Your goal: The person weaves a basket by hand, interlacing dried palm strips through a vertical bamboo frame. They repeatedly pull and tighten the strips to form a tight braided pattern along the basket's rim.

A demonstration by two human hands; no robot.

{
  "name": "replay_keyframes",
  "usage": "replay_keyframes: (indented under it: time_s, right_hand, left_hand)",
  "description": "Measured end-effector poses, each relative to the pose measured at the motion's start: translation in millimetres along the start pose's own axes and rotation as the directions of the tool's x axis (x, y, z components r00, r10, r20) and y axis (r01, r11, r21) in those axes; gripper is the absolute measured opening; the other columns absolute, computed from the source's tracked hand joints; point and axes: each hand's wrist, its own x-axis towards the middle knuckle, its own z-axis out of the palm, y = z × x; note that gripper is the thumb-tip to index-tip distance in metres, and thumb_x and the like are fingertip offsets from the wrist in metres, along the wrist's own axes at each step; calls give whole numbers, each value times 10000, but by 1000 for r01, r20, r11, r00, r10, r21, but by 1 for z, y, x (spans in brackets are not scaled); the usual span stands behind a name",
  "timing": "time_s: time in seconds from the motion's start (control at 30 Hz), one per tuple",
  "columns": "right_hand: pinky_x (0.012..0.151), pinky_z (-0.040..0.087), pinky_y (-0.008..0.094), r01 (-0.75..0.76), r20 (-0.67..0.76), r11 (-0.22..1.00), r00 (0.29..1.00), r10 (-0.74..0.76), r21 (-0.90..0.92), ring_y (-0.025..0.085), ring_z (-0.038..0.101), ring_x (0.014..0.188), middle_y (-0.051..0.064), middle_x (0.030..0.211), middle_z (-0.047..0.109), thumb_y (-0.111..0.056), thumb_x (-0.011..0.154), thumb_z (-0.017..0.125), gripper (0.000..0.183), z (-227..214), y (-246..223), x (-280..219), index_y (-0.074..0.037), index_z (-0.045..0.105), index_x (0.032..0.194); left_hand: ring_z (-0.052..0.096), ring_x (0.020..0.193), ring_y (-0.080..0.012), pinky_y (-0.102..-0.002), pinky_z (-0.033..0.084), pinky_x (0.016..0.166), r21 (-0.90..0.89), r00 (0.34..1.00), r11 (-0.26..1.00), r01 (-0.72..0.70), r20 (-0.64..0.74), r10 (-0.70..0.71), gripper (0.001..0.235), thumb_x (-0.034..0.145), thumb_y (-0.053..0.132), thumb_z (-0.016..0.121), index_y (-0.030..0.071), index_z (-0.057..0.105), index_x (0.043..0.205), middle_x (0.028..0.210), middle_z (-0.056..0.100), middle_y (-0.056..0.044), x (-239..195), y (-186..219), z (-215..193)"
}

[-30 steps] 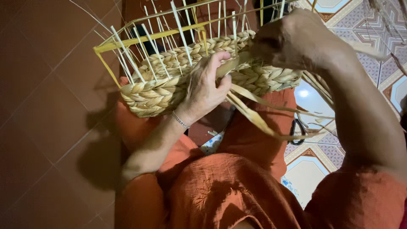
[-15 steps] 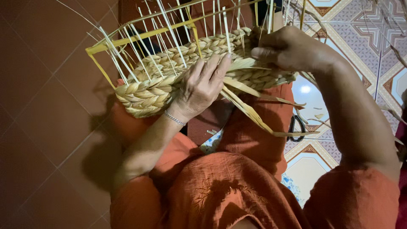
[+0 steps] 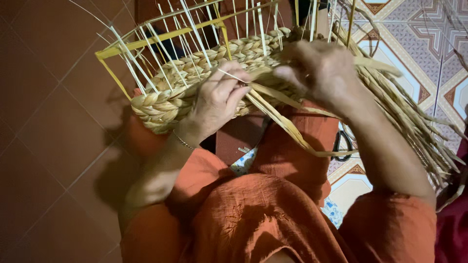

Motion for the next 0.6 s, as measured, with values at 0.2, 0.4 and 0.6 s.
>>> replay_keyframes:
  time_s: [0.2,0.4,0.6]
  right_hand:
    - [336,311,332,-103,15,961,994,110,-255,124,438,385,35,564,580,-419,1028,775,433,35,-12,2,-49,646,844]
    - [417,388,283,-330,144,929,940,308,168,83,501,494,35,637,589,-306,1130,633,265,23,-24,-23,-77,663,1000]
    - [742,509,460,-5,-300,975,952,-63,-222,346,584,893,157,948,644,-172,889,759,208,7,-41,-35,-53,634,1005]
  left_hand:
    - [608,692,-170,-262,563,563,199,984,979,46,160,-79,120,1043,-86,622,18,561,1031,872,597,-100,0,-11,13]
    - [576,556,-128,-279,534,476,134,904,932,336,233,-359,331,1048,-42,593,1,451,1343,786,608,-87,21,-18,21]
    - [613,624,-173,-254,569,497,274,970,937,217,46,-238,629,971,-82,674,-42,356,1512,1027,580,-207,20,-8,30]
